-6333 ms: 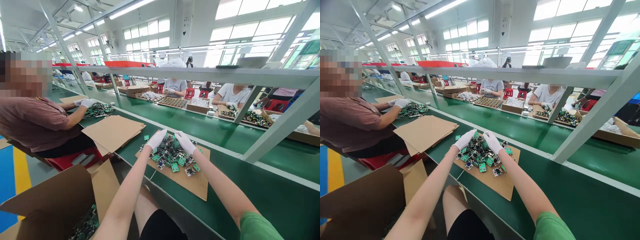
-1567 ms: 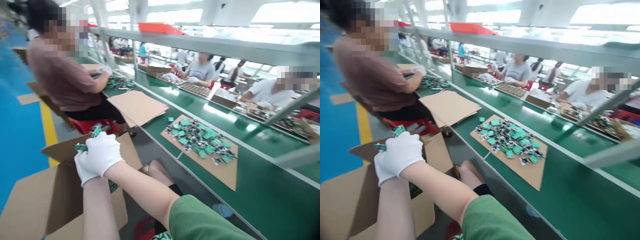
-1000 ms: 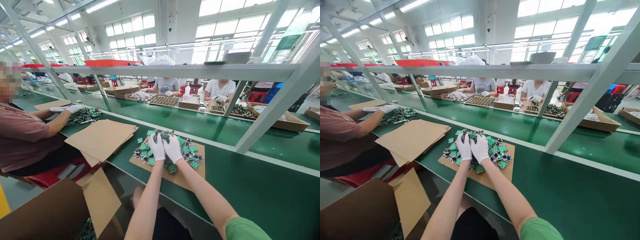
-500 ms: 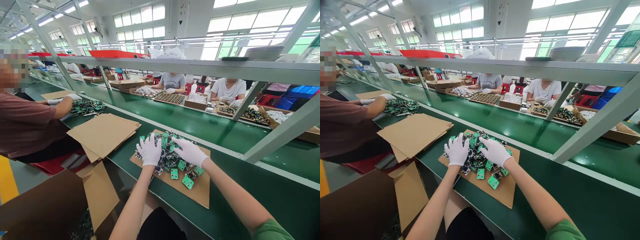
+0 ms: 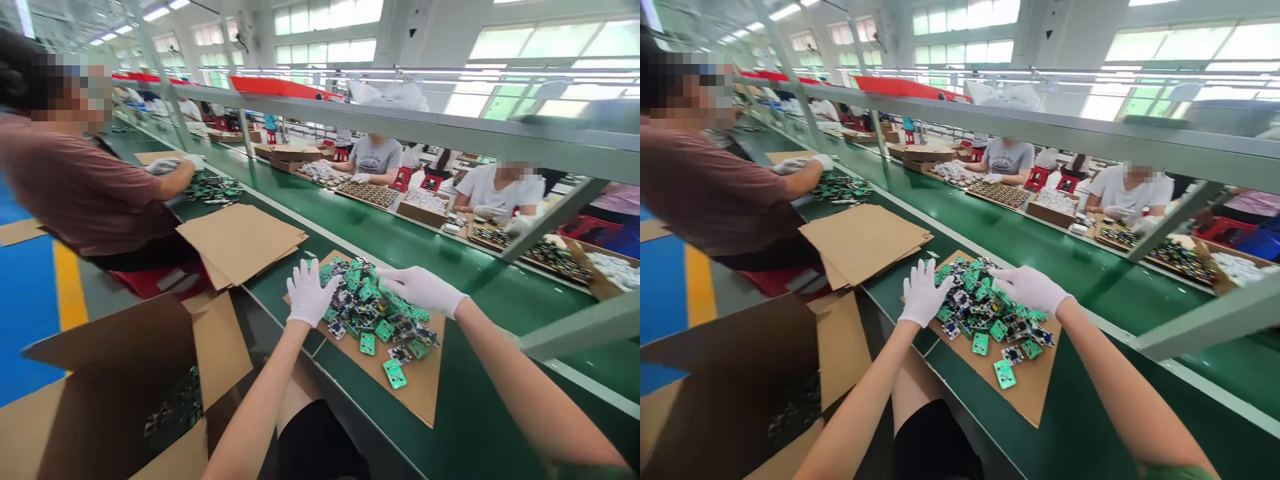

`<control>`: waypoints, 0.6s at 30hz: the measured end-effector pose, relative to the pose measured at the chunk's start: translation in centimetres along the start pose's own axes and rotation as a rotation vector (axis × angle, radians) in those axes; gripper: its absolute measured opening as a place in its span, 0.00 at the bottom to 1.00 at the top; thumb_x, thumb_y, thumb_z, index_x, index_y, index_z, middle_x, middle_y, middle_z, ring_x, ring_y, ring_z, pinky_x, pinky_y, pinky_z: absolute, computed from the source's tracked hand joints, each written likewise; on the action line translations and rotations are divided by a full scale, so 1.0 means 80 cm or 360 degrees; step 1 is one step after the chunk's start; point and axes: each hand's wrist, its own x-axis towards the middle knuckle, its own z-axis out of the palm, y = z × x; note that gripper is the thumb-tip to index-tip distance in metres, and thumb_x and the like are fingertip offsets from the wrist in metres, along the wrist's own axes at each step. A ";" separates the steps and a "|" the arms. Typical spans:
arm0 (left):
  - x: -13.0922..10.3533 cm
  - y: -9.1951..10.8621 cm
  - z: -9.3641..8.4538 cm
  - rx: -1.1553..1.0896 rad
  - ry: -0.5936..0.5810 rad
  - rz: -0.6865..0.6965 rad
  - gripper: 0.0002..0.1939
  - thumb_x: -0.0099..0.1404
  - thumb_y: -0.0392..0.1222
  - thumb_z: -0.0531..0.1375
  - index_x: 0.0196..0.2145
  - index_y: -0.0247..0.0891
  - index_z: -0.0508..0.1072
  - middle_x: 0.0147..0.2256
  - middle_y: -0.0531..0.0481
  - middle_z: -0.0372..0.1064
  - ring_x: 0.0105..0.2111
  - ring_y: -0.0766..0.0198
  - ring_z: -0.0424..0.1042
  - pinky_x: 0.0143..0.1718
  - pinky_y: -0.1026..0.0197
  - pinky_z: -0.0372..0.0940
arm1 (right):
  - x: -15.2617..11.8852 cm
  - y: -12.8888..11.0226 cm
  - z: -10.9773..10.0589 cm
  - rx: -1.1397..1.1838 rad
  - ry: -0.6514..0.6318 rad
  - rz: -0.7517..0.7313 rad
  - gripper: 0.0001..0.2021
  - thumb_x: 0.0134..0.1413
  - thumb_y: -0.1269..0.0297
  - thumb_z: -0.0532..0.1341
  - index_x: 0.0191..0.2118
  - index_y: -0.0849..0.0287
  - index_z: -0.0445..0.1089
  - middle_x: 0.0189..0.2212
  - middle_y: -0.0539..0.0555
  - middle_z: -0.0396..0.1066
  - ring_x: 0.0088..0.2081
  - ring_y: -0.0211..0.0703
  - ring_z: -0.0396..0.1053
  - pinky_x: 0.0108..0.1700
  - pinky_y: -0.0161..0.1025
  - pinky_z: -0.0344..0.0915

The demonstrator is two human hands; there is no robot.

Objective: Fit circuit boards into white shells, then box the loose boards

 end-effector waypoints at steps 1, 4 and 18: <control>-0.007 -0.005 -0.007 -0.0054 0.0045 -0.0014 0.39 0.64 0.61 0.61 0.66 0.41 0.60 0.70 0.36 0.45 0.69 0.36 0.43 0.68 0.33 0.34 | 0.005 0.005 0.002 0.0056 -0.0053 -0.0051 0.22 0.67 0.53 0.50 0.61 0.44 0.68 0.53 0.50 0.73 0.50 0.51 0.74 0.55 0.46 0.68; -0.036 -0.034 -0.037 -0.0212 0.0262 -0.0015 0.33 0.66 0.55 0.61 0.65 0.45 0.61 0.69 0.40 0.49 0.69 0.42 0.47 0.70 0.39 0.38 | 0.031 0.013 0.007 0.0172 -0.0145 -0.0121 0.22 0.65 0.50 0.52 0.59 0.44 0.71 0.53 0.50 0.73 0.51 0.51 0.74 0.56 0.46 0.68; -0.309 -0.452 -0.276 -0.0477 0.1470 -0.1526 0.24 0.75 0.55 0.50 0.57 0.35 0.67 0.58 0.38 0.65 0.55 0.53 0.68 0.59 0.42 0.62 | 0.224 -0.432 0.110 0.0292 -0.0320 -0.1315 0.23 0.68 0.50 0.51 0.60 0.51 0.70 0.55 0.49 0.72 0.58 0.47 0.69 0.64 0.47 0.60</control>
